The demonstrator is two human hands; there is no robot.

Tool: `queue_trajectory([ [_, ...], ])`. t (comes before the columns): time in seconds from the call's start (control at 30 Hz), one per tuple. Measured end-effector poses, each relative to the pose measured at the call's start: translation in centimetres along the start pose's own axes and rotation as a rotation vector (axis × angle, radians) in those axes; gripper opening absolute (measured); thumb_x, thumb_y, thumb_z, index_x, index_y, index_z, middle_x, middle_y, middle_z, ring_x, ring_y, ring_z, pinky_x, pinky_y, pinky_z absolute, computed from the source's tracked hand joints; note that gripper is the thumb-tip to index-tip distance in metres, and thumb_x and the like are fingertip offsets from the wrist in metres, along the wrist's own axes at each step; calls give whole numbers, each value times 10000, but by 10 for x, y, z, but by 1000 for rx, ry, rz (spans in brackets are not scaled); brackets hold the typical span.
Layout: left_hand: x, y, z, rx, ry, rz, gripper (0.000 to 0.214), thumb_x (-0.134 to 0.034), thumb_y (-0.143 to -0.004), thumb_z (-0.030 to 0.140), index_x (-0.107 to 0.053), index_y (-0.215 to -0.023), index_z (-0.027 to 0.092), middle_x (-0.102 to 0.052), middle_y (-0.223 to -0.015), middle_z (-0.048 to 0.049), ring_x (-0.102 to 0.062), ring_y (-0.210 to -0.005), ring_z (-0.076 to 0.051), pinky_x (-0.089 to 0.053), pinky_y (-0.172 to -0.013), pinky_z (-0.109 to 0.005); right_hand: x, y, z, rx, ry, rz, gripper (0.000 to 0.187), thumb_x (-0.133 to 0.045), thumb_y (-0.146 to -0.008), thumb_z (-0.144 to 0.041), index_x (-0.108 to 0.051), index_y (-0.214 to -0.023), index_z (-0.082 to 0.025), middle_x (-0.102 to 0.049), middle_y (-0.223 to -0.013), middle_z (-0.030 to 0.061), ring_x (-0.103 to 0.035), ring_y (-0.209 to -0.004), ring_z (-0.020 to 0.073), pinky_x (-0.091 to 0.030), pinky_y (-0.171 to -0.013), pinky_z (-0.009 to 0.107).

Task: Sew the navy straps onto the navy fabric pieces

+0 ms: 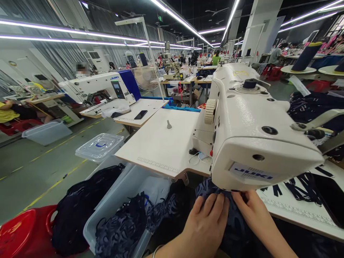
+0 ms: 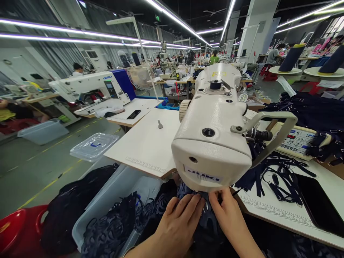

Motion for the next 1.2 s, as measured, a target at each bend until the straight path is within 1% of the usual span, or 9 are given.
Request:
queue_trajectory([
  [0.2,-3,-1,4,57,17,27,353,-433,-960,263,-635,-1238,182,-594,-1261,-44,-463,-1111,-198,-309,-939,-318,1,-3,-9,-51,150,-4,241,-476,-870,-437,-591,-885,-225,-675,-724,47,-657,-775,251,-494,-636,314],
  [0.33,-5,-1,5,49,-8,-12,370,-485,-943,294,-611,-1274,187,-558,-1310,-59,-448,-1142,-223,-299,-949,-323,2,-4,-11,-23,191,-38,278,-436,-894,-446,-600,-902,-221,-671,-711,50,-654,-750,255,-481,-596,311],
  [0.43,-5,0,3,37,4,-52,397,-512,-931,314,-591,-1299,188,-542,-1333,-52,-436,-1157,-229,-299,-959,-332,3,-5,-11,3,206,-30,302,-429,-898,-455,-614,-923,-218,-662,-691,45,-645,-690,248,-471,-557,304],
  [0.6,-1,-2,1,33,33,-28,377,-501,-937,299,-604,-1281,182,-569,-1302,-40,-436,-1138,-217,-304,-951,-330,2,-4,-8,81,205,0,252,-440,-902,-421,-619,-874,-247,-611,-591,11,-647,-672,249,-492,-604,312],
  [0.73,-2,-1,1,39,34,-22,368,-484,-949,296,-607,-1277,181,-571,-1302,-35,-444,-1130,-212,-312,-943,-327,1,-3,-4,60,199,-3,277,-442,-902,-437,-621,-799,-252,-576,-535,7,-651,-710,266,-503,-655,332],
  [0.83,-5,0,2,40,17,5,362,-477,-948,288,-620,-1264,182,-573,-1301,-43,-451,-1128,-217,-318,-937,-323,-1,-4,-1,39,176,-4,266,-458,-892,-441,-620,-800,-251,-618,-591,22,-659,-779,273,-506,-684,334],
  [0.97,-14,4,2,61,-5,68,350,-512,-918,279,-649,-1226,184,-597,-1267,-51,-451,-1136,-228,-318,-957,-329,-7,-6,-3,-16,119,7,278,-453,-883,-454,-596,-909,-217,-700,-840,82,-664,-791,268,-504,-683,342],
  [1.07,-23,7,-1,57,9,99,346,-499,-911,277,-661,-1202,185,-620,-1228,-58,-476,-1116,-231,-333,-958,-333,-9,-7,-10,-3,26,10,272,-439,-896,-439,-554,-966,-202,-677,-792,59,-641,-712,237,-491,-643,317],
  [1.2,-35,7,-6,48,37,142,348,-465,-925,281,-673,-1185,181,-646,-1181,-57,-517,-1063,-229,-367,-938,-329,-10,-8,-11,54,-102,40,285,-433,-924,-482,-546,-864,-228,-608,-738,12,-577,-682,193,-478,-647,275],
])
Point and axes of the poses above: each hand's wrist, its own y-axis away from the middle knuckle, its own x-axis out of the back of the hand, z = x × y, the point moved 1 cm from there along -y, towards the middle knuckle
